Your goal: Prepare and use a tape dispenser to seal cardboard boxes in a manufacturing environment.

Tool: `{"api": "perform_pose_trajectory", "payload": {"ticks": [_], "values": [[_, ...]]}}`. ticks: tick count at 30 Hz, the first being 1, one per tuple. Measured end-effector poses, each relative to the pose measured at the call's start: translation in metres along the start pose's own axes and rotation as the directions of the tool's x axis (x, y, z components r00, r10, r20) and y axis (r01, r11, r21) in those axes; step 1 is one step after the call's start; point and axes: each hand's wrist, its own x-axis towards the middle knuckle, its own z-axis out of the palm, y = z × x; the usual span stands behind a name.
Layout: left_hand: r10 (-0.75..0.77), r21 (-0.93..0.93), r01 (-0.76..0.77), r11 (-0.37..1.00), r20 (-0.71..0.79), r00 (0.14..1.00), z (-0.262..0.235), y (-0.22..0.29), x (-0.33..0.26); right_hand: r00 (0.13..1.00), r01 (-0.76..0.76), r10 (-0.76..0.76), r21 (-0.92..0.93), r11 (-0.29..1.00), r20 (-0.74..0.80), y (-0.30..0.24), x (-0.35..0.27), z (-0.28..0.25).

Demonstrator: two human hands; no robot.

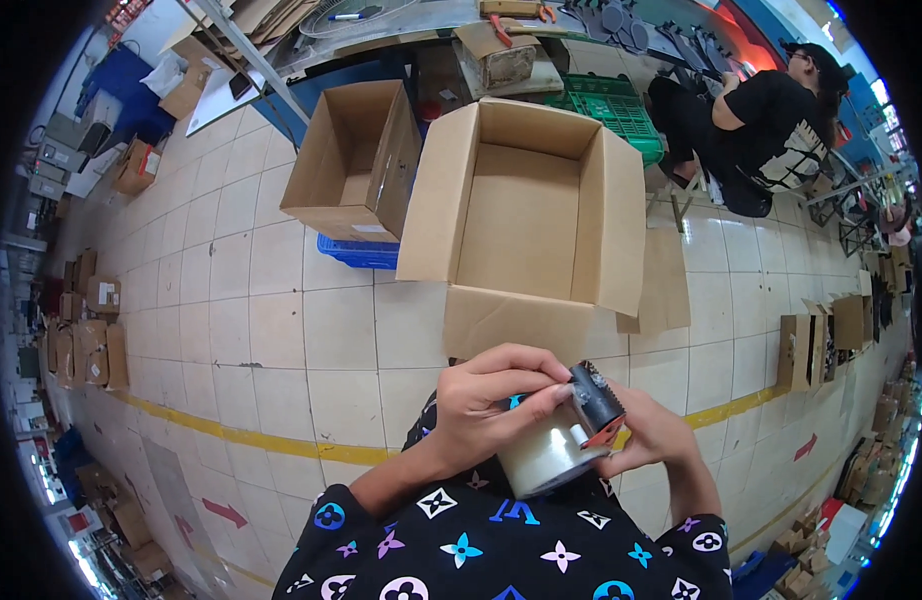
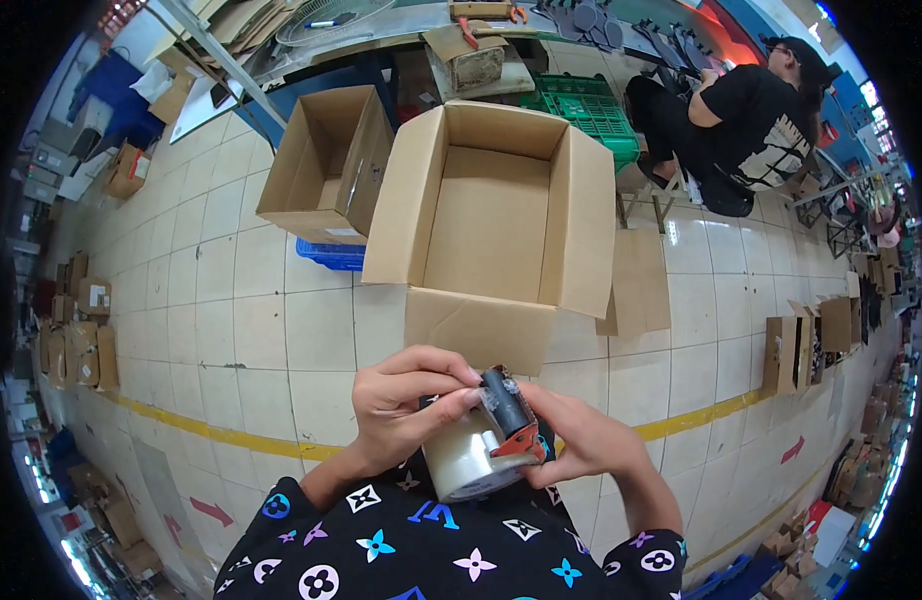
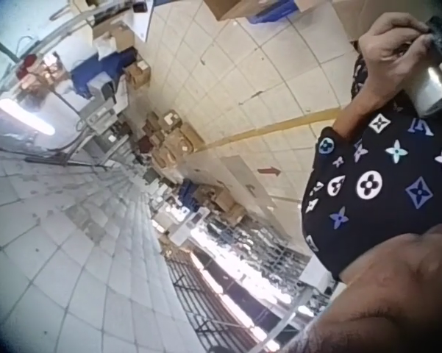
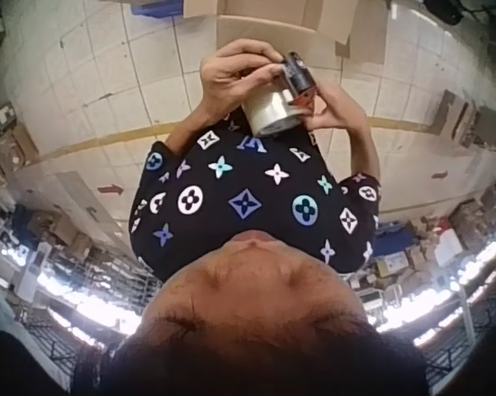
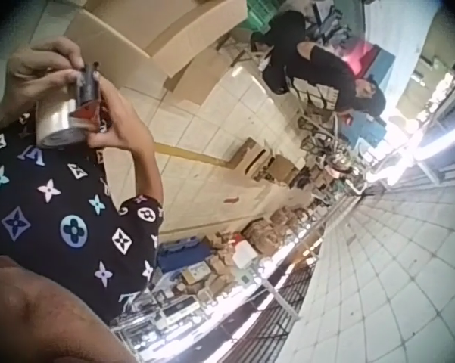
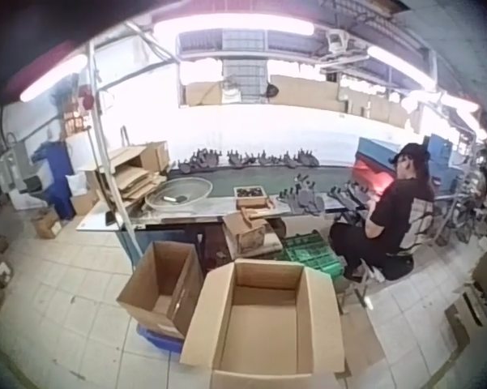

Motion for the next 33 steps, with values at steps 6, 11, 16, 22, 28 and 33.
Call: {"api": "perform_pose_trajectory", "payload": {"ticks": [6,11,16,22,28,33], "values": [[0.047,0.106,-0.065,0.992,0.163,0.985,-0.010,0.005,0.008,0.992,0.031,-0.048,0.135,0.990,0.120,0.007,-0.002,-0.009],[-0.116,-0.235,0.209,0.949,0.356,0.927,-0.027,-0.016,0.014,0.982,0.024,-0.075,0.284,0.959,0.171,0.021,0.006,-0.004],[-0.080,-0.523,0.296,0.800,0.395,0.915,-0.038,-0.003,0.022,0.987,0.078,-0.116,0.295,0.952,0.112,0.024,0.008,0.001],[0.296,0.227,-0.436,0.871,0.465,0.834,-0.036,0.015,0.032,0.987,0.045,-0.091,0.318,0.947,0.131,0.020,0.012,-0.001],[0.129,0.156,-0.237,0.959,0.506,0.853,-0.044,0.022,0.043,0.989,0.036,-0.077,0.291,0.956,0.130,0.021,0.015,-0.001],[0.090,0.203,-0.192,0.960,0.428,0.899,-0.042,0.023,0.047,0.987,0.081,-0.112,0.237,0.968,0.118,0.019,0.017,0.000]]}}
